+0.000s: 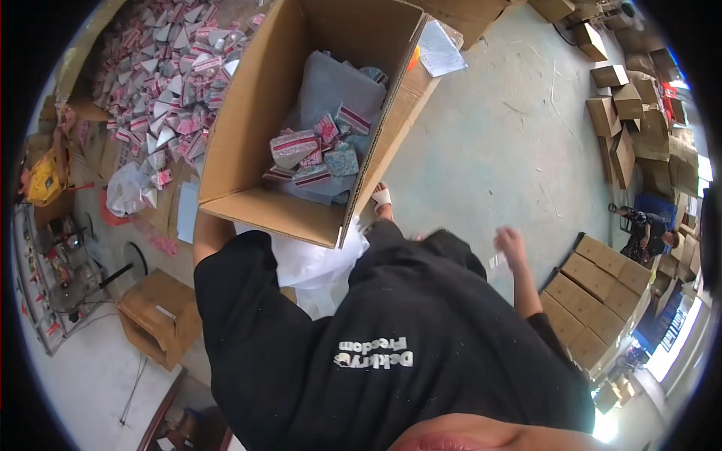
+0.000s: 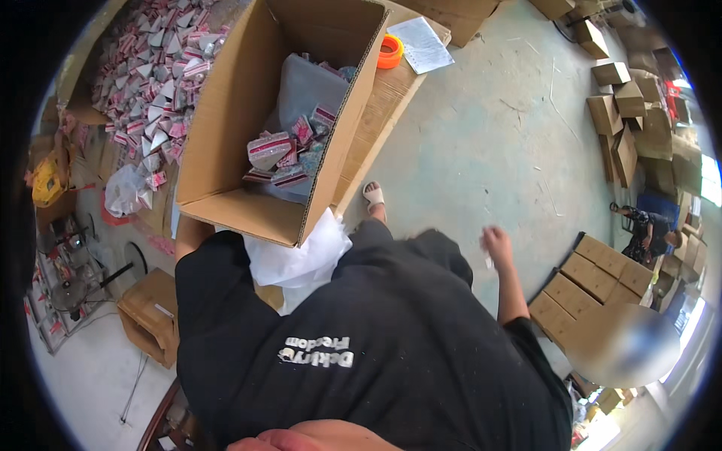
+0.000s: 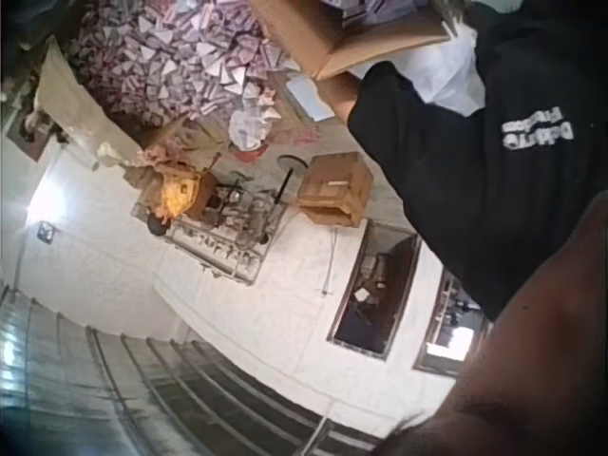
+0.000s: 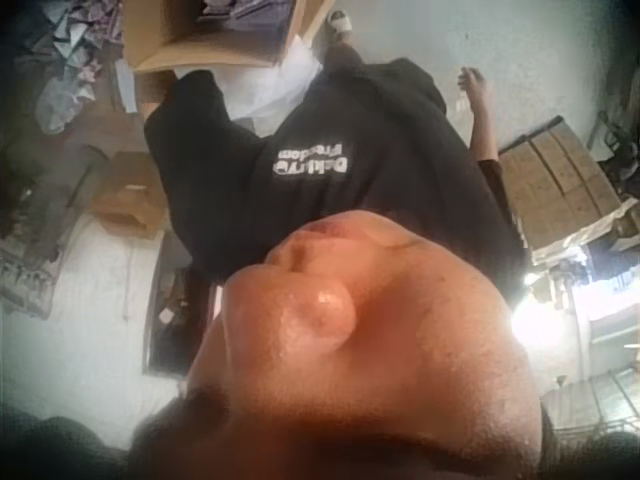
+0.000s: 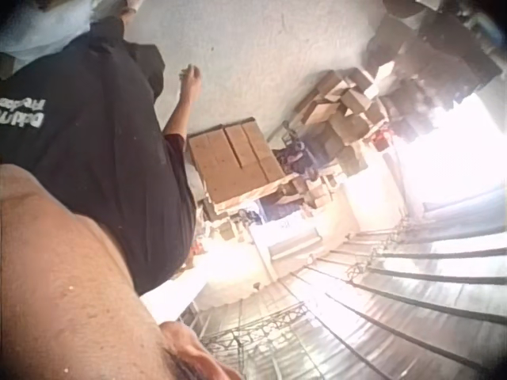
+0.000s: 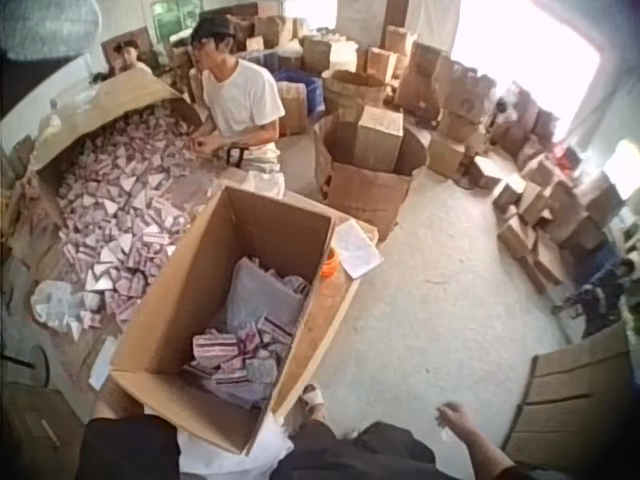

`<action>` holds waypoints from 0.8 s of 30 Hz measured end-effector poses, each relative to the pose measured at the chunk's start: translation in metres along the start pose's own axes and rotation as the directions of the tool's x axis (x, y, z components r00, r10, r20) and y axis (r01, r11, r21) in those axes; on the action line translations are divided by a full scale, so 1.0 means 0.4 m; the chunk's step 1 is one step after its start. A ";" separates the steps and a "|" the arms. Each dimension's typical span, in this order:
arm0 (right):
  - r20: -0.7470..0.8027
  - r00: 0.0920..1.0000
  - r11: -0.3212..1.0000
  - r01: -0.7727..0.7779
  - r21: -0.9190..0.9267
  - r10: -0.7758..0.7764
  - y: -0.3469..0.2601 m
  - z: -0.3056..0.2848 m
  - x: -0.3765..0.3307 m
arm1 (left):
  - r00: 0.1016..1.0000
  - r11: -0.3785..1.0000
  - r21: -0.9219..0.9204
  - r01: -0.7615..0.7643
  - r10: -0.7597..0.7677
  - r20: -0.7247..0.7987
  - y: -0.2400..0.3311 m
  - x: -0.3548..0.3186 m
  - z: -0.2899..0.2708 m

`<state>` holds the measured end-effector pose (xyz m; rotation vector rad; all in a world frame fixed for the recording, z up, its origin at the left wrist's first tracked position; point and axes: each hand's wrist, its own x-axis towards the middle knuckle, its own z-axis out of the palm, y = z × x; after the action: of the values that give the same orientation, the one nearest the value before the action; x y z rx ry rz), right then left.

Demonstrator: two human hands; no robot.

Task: The person packs wrapped items into a cardboard box, tapes the box closed using a tape dispenser, and stacks it onto a pile of boxes. The person then brings over another box, lines it with a plastic sheet, and places more wrapped items inside.

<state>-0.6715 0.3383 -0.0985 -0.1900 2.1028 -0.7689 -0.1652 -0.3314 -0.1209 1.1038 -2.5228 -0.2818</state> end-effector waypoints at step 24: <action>0.322 0.938 0.939 -0.009 -0.343 0.126 -0.718 -0.014 1.102 | 0.704 0.837 -0.366 0.406 -0.542 -0.459 0.508 0.230 -0.964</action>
<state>-0.9864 -0.0628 -0.2288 -0.4037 1.8817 -0.2993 -0.1991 -0.2757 0.3195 1.4783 -1.6181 -0.3347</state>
